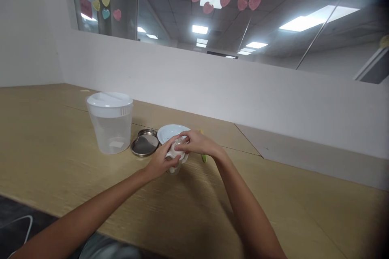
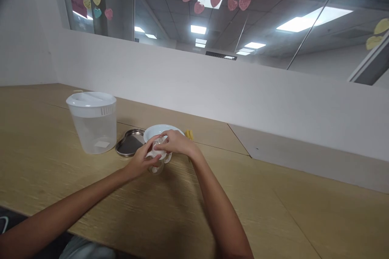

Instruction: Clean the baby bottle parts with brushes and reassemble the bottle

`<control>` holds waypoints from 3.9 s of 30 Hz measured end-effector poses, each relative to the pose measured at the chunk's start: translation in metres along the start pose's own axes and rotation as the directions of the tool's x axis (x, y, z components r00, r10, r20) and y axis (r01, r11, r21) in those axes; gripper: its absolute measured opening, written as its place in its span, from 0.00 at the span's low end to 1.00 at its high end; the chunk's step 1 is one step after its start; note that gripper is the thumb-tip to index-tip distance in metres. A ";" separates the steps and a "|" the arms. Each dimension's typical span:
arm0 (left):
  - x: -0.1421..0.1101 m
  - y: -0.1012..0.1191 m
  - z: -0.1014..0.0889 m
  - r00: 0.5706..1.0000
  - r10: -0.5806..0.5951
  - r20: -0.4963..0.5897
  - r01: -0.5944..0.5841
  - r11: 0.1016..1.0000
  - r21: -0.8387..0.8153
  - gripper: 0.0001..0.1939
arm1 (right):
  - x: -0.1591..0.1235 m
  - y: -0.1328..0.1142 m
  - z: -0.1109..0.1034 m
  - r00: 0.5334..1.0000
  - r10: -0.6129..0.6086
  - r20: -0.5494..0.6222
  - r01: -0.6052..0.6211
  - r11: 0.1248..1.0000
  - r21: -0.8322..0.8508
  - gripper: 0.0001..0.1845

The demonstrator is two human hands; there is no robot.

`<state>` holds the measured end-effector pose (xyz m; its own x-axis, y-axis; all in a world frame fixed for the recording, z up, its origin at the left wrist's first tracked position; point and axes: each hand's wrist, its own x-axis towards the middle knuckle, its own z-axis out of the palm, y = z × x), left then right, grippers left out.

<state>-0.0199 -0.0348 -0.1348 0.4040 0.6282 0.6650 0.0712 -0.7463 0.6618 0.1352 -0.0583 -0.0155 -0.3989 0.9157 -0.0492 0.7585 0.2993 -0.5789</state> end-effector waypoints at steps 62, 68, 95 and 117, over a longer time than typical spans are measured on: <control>-0.005 -0.011 -0.002 0.967 -0.201 0.157 0.217 0.972 -0.093 0.41 | 0.001 -0.008 0.017 0.984 -0.171 -0.056 0.124 0.869 -0.479 0.18; -0.005 -0.005 -0.005 0.961 -0.200 0.192 0.216 0.974 -0.066 0.42 | -0.001 -0.003 0.014 0.979 -0.194 -0.063 0.143 0.871 -0.469 0.20; -0.005 -0.007 -0.006 0.952 -0.179 0.248 0.204 0.976 -0.080 0.47 | -0.007 -0.008 0.003 0.958 -0.227 -0.175 0.146 0.913 -0.381 0.06; -0.006 -0.010 -0.006 0.964 -0.135 0.228 0.152 0.987 -0.059 0.49 | -0.025 0.009 -0.043 0.493 -0.335 -0.803 0.340 0.924 -0.176 0.07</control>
<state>-0.0288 -0.0296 -0.1436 0.5882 0.6560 0.4729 0.0775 -0.6278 0.7745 0.1742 -0.0674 0.0155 -0.0368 0.5667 0.8231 0.6557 0.6353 -0.4081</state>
